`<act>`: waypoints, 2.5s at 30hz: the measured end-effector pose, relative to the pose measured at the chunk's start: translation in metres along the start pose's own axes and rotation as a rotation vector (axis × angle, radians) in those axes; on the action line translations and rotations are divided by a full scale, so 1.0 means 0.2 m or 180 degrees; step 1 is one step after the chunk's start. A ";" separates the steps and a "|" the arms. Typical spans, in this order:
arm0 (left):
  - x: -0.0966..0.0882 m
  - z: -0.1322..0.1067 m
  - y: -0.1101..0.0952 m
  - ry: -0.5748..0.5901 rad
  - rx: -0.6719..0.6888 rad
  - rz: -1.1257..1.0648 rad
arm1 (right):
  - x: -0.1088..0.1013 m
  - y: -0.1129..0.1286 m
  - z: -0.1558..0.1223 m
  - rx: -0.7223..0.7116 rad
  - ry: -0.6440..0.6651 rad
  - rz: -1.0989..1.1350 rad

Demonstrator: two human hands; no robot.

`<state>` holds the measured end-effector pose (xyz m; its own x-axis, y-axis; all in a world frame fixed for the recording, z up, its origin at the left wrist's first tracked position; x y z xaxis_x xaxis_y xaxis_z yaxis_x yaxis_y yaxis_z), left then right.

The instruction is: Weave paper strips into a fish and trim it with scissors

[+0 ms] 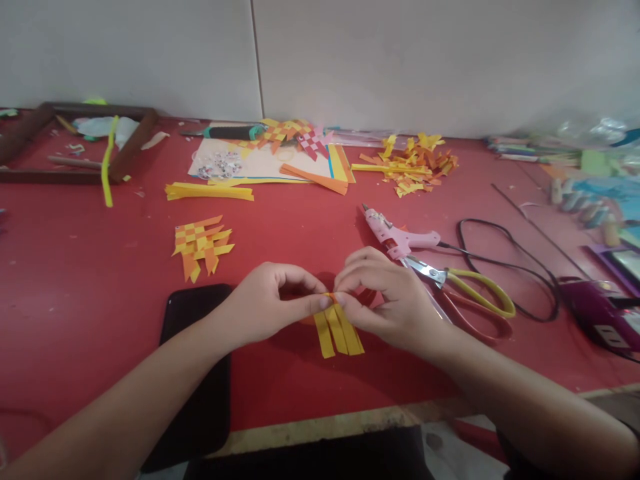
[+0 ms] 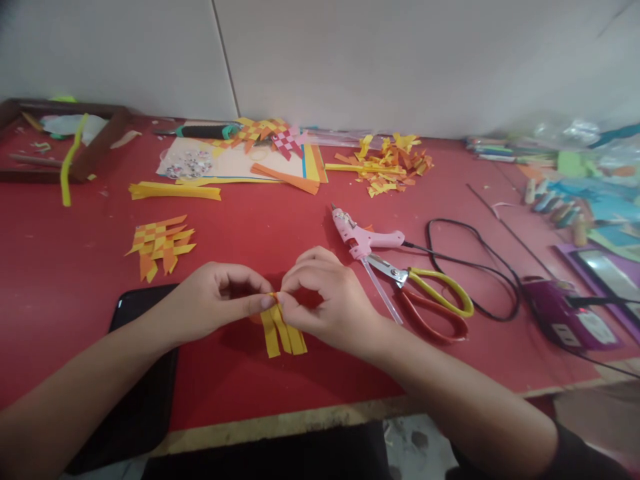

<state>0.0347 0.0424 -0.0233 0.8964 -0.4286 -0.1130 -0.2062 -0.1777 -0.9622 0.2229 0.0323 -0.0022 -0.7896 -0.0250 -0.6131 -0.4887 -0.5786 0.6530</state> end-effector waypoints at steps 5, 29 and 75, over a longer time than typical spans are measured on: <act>-0.01 0.00 0.01 0.0029 -0.0155 -0.0112 | 0.00 0.00 0.00 -0.0134 -0.0050 -0.0058; 0.00 -0.02 -0.04 -0.0322 0.0449 0.0548 | 0.00 0.00 0.01 -0.0069 0.0035 -0.0089; -0.02 0.00 0.02 -0.0790 0.0298 -0.0469 | -0.02 -0.02 -0.01 -0.1011 -0.0627 -0.0807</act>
<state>0.0295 0.0427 -0.0269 0.9848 -0.1727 -0.0165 -0.0402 -0.1346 -0.9901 0.2289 0.0325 -0.0034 -0.7303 0.2875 -0.6197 -0.5619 -0.7688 0.3055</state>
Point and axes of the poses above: each hand's wrist, its own z-axis towards the middle knuckle, its own x-axis out of the palm, y = z × x, the point moved 2 cm from there along z, towards the middle knuckle, and after that the axes turned 8 degrees about -y, right-handed, at the moved point
